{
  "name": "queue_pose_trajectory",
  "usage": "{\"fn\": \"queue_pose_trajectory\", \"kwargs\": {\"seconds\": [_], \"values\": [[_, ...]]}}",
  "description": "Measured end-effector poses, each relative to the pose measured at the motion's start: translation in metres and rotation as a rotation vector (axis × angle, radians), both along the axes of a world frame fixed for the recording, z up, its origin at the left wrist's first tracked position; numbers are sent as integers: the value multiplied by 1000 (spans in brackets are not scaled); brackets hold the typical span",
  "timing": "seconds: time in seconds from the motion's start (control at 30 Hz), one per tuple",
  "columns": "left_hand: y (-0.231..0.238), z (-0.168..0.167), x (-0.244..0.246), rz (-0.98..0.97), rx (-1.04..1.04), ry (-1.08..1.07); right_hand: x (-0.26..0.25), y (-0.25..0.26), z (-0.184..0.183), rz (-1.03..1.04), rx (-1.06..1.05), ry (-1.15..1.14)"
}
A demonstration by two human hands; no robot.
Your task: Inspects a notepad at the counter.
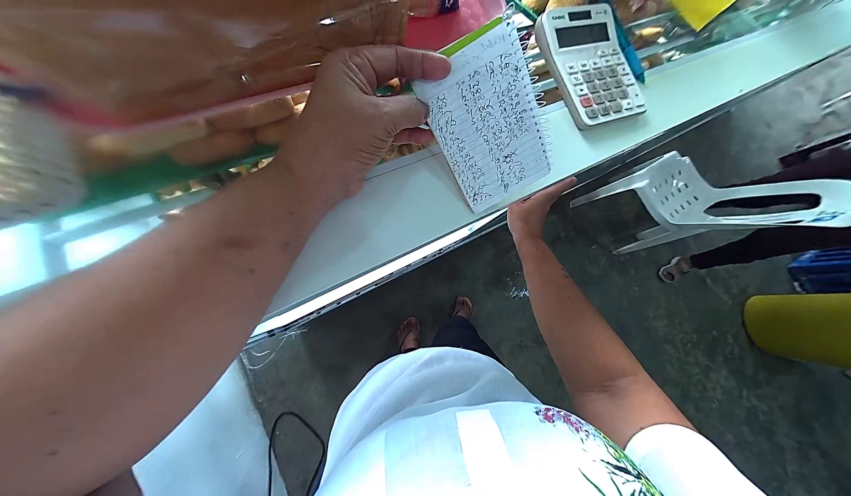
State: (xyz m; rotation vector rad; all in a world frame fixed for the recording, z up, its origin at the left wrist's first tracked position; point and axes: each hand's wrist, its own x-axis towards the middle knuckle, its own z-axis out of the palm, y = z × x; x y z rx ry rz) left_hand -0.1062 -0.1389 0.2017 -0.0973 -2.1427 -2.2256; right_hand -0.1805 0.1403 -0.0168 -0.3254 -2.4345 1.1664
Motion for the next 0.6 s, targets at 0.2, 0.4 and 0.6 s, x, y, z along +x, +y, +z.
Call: {"fn": "queue_pose_trajectory", "kwargs": {"seconds": [0.2, 0.4, 0.6], "values": [[-2, -1, 1, -15, -8, 0, 59, 10, 51, 106, -325, -148], [0, -2, 2, 9, -11, -17, 117, 2, 102, 405, 136, 538], [-1, 0, 4, 17, -18, -7, 119, -21, 129, 527, 337, 655]]}}
